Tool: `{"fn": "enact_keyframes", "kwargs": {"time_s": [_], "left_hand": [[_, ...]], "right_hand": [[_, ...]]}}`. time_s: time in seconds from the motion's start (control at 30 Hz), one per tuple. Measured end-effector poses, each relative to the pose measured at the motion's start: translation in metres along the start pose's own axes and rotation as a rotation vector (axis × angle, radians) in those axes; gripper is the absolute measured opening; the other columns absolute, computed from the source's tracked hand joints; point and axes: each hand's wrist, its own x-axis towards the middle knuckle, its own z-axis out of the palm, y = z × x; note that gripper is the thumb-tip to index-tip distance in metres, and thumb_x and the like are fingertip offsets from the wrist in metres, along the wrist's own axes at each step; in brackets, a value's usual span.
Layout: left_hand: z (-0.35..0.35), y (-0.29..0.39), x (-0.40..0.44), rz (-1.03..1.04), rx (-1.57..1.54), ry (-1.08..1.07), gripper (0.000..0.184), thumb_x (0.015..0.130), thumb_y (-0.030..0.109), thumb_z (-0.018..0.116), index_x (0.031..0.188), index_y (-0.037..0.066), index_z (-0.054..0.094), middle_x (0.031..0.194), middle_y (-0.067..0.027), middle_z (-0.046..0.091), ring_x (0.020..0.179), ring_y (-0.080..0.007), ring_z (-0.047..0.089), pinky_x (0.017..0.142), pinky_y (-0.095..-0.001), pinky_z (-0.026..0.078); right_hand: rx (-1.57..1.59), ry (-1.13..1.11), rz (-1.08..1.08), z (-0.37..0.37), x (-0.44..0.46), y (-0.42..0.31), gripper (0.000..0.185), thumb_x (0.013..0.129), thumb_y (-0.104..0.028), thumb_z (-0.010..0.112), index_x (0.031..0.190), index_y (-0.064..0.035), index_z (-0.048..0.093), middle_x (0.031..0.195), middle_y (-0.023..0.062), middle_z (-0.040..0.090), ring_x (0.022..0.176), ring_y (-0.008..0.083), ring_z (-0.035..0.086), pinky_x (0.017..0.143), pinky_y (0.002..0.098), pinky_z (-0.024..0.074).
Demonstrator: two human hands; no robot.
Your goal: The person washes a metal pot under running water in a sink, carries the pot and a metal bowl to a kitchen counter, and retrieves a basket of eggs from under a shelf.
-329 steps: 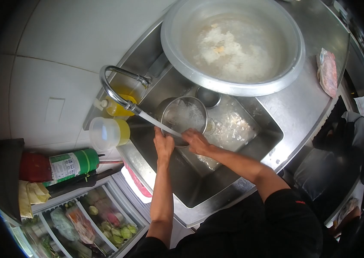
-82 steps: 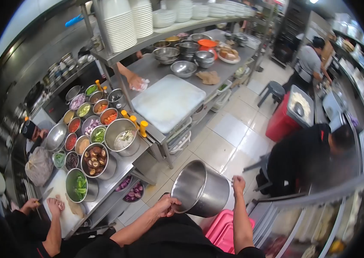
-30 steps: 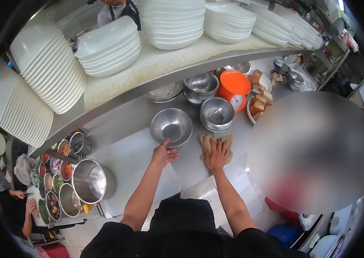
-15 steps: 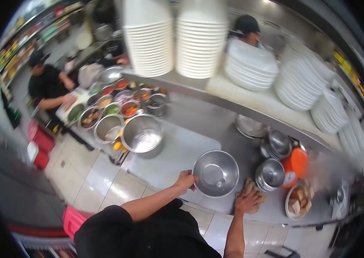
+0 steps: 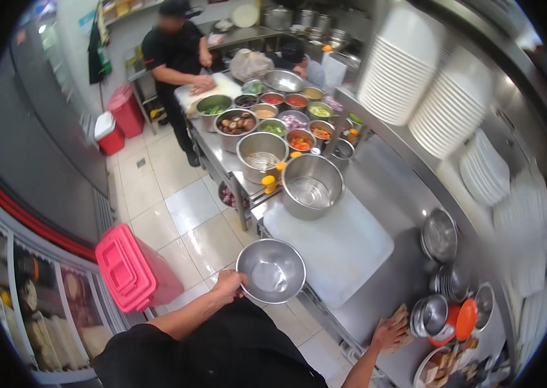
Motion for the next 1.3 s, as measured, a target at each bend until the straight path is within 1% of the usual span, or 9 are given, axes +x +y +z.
{"fn": "enact_keyframes", "kwargs": {"time_s": [0.13,0.2,0.3,0.37,0.53,0.7,0.87,1.07,1.3], "left_hand": [[-0.045,0.003,0.020,0.004,-0.163,0.029,0.010,0.066,-0.002,0.055,0.075,-0.004,0.051,0.057,-0.0122,0.051,0.039,-0.0213,0.051,0.034,-0.0306,0.041],[-0.072,0.007,0.034,0.033,-0.199,0.040,0.011,0.066,-0.001,0.055,0.075,-0.005,0.051,0.057,-0.0126,0.051,0.039,-0.0213,0.052,0.035,-0.0311,0.042],[-0.123,0.029,0.044,0.040,-0.269,0.090,0.013,0.065,-0.001,0.056,0.076,-0.005,0.051,0.057,-0.0125,0.052,0.039,-0.0211,0.052,0.034,-0.0303,0.041],[-0.155,0.048,0.048,0.126,-0.283,0.132,0.016,0.064,-0.001,0.057,0.077,-0.007,0.050,0.056,-0.0131,0.053,0.037,-0.0201,0.051,0.032,-0.0288,0.040],[-0.221,0.093,0.082,0.253,-0.290,0.225,0.016,0.063,-0.001,0.057,0.075,-0.010,0.051,0.056,-0.0135,0.053,0.036,-0.0179,0.051,0.030,-0.0274,0.039],[-0.272,0.169,0.108,0.396,-0.239,0.346,0.011,0.066,0.000,0.055,0.075,-0.007,0.052,0.059,-0.0116,0.055,0.041,-0.0173,0.051,0.033,-0.0286,0.039],[-0.322,0.230,0.141,0.482,-0.363,0.343,0.009,0.067,-0.001,0.054,0.075,-0.005,0.052,0.060,-0.0120,0.057,0.040,-0.0157,0.051,0.034,-0.0263,0.040],[-0.384,0.285,0.175,0.530,-0.426,0.527,0.013,0.067,-0.003,0.053,0.079,-0.006,0.050,0.062,-0.0128,0.057,0.040,-0.0154,0.051,0.034,-0.0250,0.040],[-0.438,0.330,0.185,0.591,-0.347,0.899,0.019,0.068,-0.005,0.051,0.087,-0.007,0.052,0.070,-0.0121,0.059,0.047,-0.0155,0.054,0.039,-0.0256,0.044]], "right_hand": [[0.139,-0.136,-0.017,-0.064,0.021,-0.021,0.060,0.086,-0.052,0.038,0.130,-0.0116,0.043,0.130,0.0143,0.044,0.118,0.0345,0.041,0.097,0.0480,0.0305],[0.067,-0.448,0.101,-0.101,0.038,-0.054,0.043,0.083,-0.036,0.053,0.108,-0.0022,0.059,0.115,0.0161,0.057,0.107,0.0310,0.053,0.087,0.0413,0.0431],[0.549,0.048,-0.278,-0.115,-0.009,-0.115,0.028,0.080,-0.025,0.061,0.090,0.0010,0.063,0.100,0.0148,0.063,0.087,0.0295,0.061,0.077,0.0354,0.0477],[0.602,0.083,-0.608,-0.115,-0.058,-0.195,0.021,0.079,-0.015,0.062,0.095,0.0000,0.061,0.099,0.0140,0.063,0.083,0.0263,0.060,0.074,0.0364,0.0477],[1.047,-0.966,-0.813,-0.181,-0.258,-0.402,0.051,0.083,-0.026,0.062,0.124,-0.0005,0.044,0.119,0.0156,0.054,0.099,0.0226,0.057,0.085,0.0324,0.0445],[1.078,-0.957,-1.204,-0.194,-0.347,-0.510,0.054,0.085,-0.029,0.059,0.126,-0.0003,0.041,0.114,0.0170,0.056,0.095,0.0249,0.060,0.082,0.0345,0.0455],[1.100,-1.318,-0.934,-0.221,-0.376,-0.581,0.045,0.090,-0.031,0.052,0.123,-0.0012,0.046,0.113,0.0166,0.057,0.098,0.0235,0.058,0.086,0.0327,0.0433],[1.173,-1.407,-1.020,-0.223,-0.431,-0.704,0.049,0.085,-0.029,0.060,0.122,-0.0012,0.046,0.110,0.0164,0.057,0.099,0.0235,0.057,0.085,0.0329,0.0440],[0.873,-1.170,-1.614,-0.285,-0.570,-0.859,0.063,0.070,-0.023,0.073,0.118,0.0004,0.040,0.099,0.0219,0.059,0.090,0.0346,0.060,0.072,0.0404,0.0483]]}}
